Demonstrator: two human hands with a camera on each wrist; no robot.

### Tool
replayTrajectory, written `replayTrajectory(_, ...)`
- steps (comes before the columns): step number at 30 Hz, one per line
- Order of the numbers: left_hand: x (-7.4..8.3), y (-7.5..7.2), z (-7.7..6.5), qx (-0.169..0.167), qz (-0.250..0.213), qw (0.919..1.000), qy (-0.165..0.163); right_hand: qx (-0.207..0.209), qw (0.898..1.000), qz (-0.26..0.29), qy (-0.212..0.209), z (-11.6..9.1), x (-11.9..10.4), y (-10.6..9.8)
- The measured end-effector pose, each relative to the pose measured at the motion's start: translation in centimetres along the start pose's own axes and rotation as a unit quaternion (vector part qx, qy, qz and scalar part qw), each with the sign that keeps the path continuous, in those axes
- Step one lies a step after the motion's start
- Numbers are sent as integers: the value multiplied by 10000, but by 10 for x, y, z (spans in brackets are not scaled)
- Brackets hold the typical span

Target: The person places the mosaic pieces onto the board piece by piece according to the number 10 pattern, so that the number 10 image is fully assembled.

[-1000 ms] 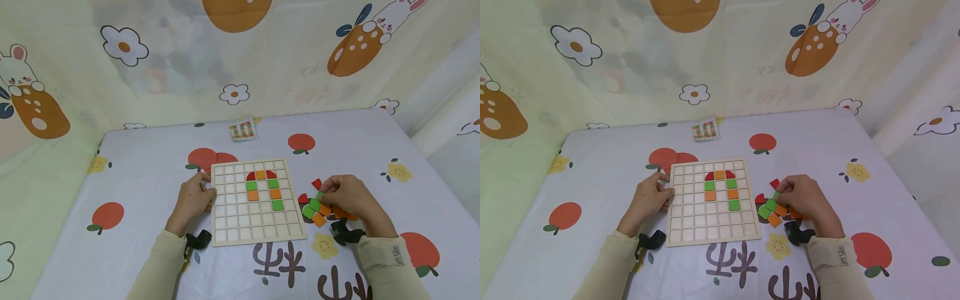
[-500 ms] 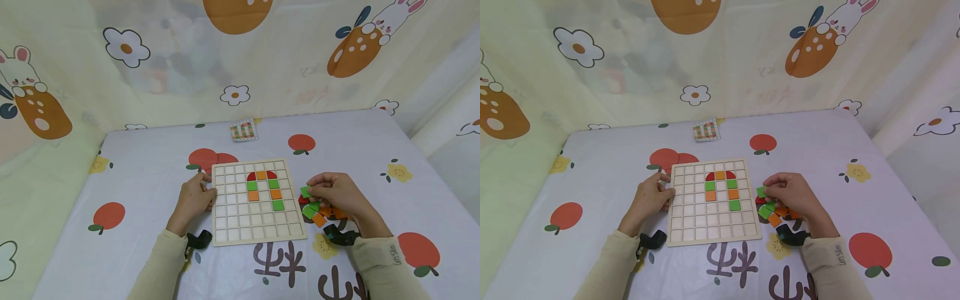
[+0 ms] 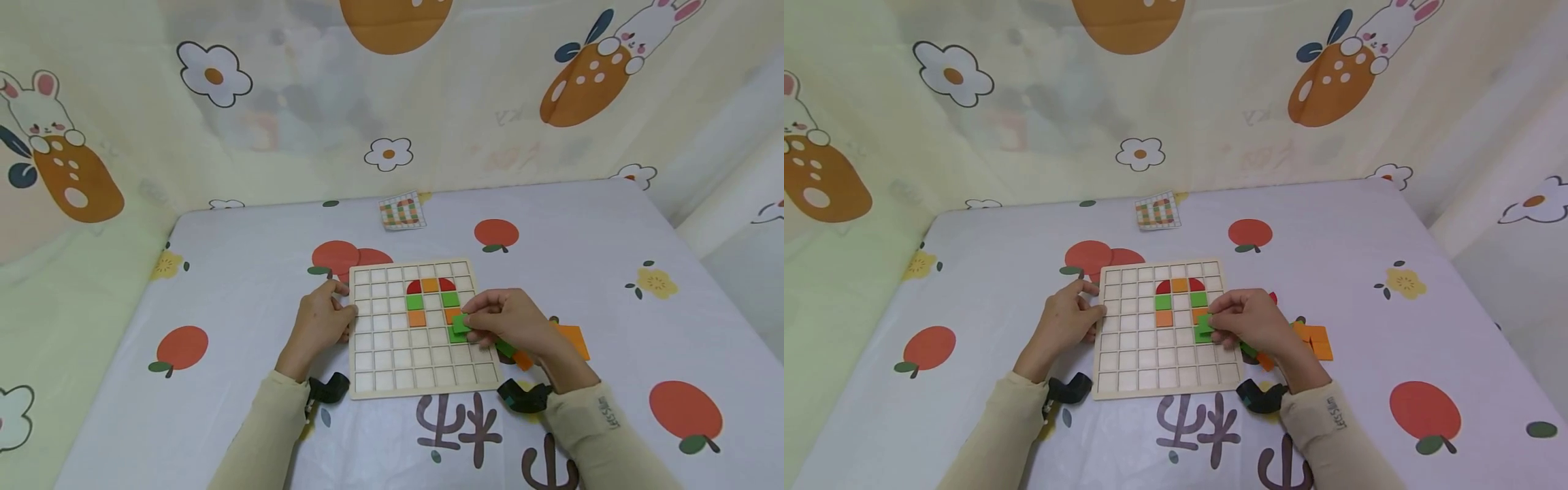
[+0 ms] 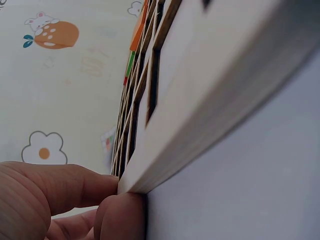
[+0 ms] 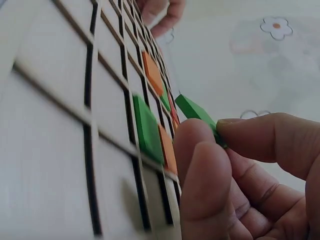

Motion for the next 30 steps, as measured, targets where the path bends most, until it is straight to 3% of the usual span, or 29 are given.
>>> replayTrajectory(9,-2,-1,1,-9,-65,10000,-60,-193,9998,64,-13,11,-10,30)
replayTrajectory(19,0,-1,0,-25,-59,10000,-27,-20,9994,-157,319,16,-8,46)
replayTrajectory(30,-1,-1,1,-32,-54,10000,-68,110,9974,-701,-101,18,-9,52)
Point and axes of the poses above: each hand's wrist, its own z-axis towards the middle knuckle, its own y-axis out of the palm, x = y × z, the point moved 6 cm from there along z, towards the middle knuckle, and after that the axes turned 2 degrees about -y, right-handed, at the moved point
